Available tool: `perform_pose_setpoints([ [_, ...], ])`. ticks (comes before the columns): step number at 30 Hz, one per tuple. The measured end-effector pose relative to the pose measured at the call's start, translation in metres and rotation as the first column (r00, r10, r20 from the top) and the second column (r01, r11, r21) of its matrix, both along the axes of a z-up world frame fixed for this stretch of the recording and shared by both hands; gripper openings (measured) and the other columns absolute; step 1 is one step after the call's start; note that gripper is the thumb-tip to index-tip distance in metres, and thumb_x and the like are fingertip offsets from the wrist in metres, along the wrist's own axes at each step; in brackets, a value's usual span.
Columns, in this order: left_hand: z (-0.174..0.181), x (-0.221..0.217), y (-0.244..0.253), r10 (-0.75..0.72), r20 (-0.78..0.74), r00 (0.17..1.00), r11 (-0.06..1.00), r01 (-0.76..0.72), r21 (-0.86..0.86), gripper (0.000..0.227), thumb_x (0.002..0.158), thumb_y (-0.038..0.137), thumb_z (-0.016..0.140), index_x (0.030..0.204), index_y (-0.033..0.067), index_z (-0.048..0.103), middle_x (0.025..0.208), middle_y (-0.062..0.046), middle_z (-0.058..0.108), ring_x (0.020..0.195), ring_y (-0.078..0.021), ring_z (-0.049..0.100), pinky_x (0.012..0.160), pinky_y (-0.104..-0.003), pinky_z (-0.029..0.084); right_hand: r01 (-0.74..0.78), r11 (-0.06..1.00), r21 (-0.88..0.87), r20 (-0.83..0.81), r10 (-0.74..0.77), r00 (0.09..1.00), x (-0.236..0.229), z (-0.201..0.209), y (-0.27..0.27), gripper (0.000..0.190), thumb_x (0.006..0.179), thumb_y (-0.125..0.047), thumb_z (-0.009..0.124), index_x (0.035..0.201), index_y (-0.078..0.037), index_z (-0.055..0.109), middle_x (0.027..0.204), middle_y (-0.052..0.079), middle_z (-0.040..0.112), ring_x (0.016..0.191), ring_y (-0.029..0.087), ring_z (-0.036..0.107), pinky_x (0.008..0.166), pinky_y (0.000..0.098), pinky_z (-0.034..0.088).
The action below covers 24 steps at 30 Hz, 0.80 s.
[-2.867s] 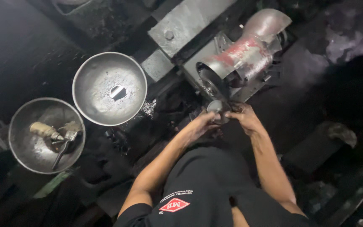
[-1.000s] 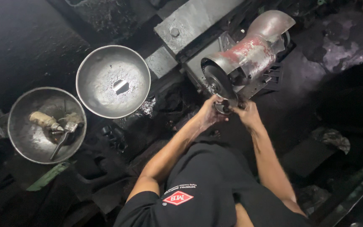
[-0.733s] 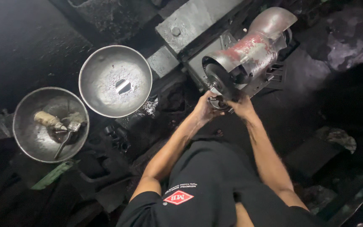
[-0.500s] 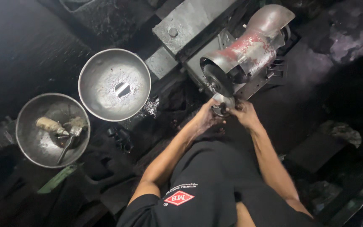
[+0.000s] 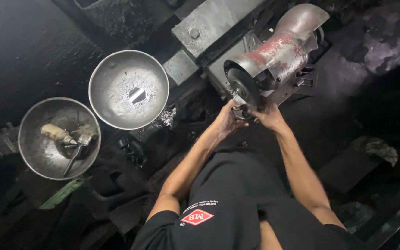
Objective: The person picks up small metal parts from a bowl and grinds them against a bench grinder wheel. They rotate the parts to grind different surfaces and occasionally dip them into a liquid in a second bowl before continuing to grind.
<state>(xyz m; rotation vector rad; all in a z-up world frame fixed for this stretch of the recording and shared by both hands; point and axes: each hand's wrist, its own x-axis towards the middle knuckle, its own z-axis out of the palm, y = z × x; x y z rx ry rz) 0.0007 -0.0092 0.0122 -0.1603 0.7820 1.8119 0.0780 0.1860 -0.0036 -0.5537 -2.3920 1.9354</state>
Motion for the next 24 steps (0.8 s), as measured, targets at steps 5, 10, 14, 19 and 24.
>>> perform_pose_setpoints([
  [5, 0.014, 0.019, -0.004, -0.076, -0.003, 0.997, 0.996, 0.076, -0.055, 0.05, 0.087, 0.042, 0.056, 0.126, 0.0101, 0.059, 0.109, -0.01, 0.07, 0.095, -0.0242, 0.068, 0.082, -0.043, 0.057, 0.006, 0.998, 0.059, 0.055, -0.009, 0.998, 0.033, 0.009, -0.001, 0.051, 0.081, -0.008, 0.083, 0.125, 0.006, 0.063, 0.112, 0.013, 0.073, 0.102, 0.019, 0.068, 0.09, 0.033, 0.054],
  [10, 0.015, 0.019, 0.006, -0.109, -0.043, 0.993, 0.993, 0.107, -0.051, 0.053, 0.091, 0.042, 0.057, 0.128, 0.005, 0.058, 0.109, -0.014, 0.07, 0.099, -0.0276, 0.067, 0.09, -0.046, 0.058, 0.004, 0.999, 0.05, -0.027, -0.002, 1.0, 0.041, 0.022, 0.008, 0.052, 0.079, -0.005, 0.08, 0.126, 0.005, 0.062, 0.109, 0.01, 0.074, 0.099, 0.017, 0.069, 0.089, 0.032, 0.055],
  [14, 0.002, 0.003, 0.016, -0.05, 0.06, 0.997, 0.998, 0.053, -0.046, 0.055, 0.088, 0.042, 0.057, 0.123, -0.0001, 0.059, 0.11, -0.016, 0.07, 0.1, -0.0341, 0.07, 0.088, -0.048, 0.059, -0.038, 0.997, 0.063, -0.056, 0.041, 0.998, 0.017, 0.024, 0.012, 0.045, 0.08, -0.003, 0.083, 0.121, 0.007, 0.065, 0.109, 0.011, 0.074, 0.1, 0.018, 0.068, 0.09, 0.0326, 0.055],
  [19, -0.006, -0.003, 0.009, 0.0, 0.016, 1.0, 0.999, 0.001, -0.037, 0.057, 0.086, 0.044, 0.057, 0.123, 0.0019, 0.061, 0.11, -0.017, 0.07, 0.1, -0.0332, 0.071, 0.092, -0.046, 0.057, -0.072, 0.994, 0.079, -0.05, 0.076, 0.996, -0.003, 0.021, 0.006, 0.052, 0.078, -0.004, 0.083, 0.125, 0.005, 0.064, 0.11, 0.012, 0.072, 0.1, 0.018, 0.067, 0.088, 0.0344, 0.055],
  [24, -0.005, 0.006, -0.001, -0.016, 0.014, 1.0, 0.999, 0.016, -0.039, 0.058, 0.085, 0.043, 0.057, 0.125, 0.0014, 0.061, 0.113, -0.016, 0.072, 0.105, -0.0308, 0.068, 0.098, -0.045, 0.054, -0.082, 0.979, 0.186, 0.006, 0.083, 0.997, 0.001, 0.017, 0.002, 0.059, 0.078, -0.005, 0.086, 0.13, 0.007, 0.061, 0.116, 0.015, 0.072, 0.105, 0.022, 0.067, 0.093, 0.0368, 0.055],
])
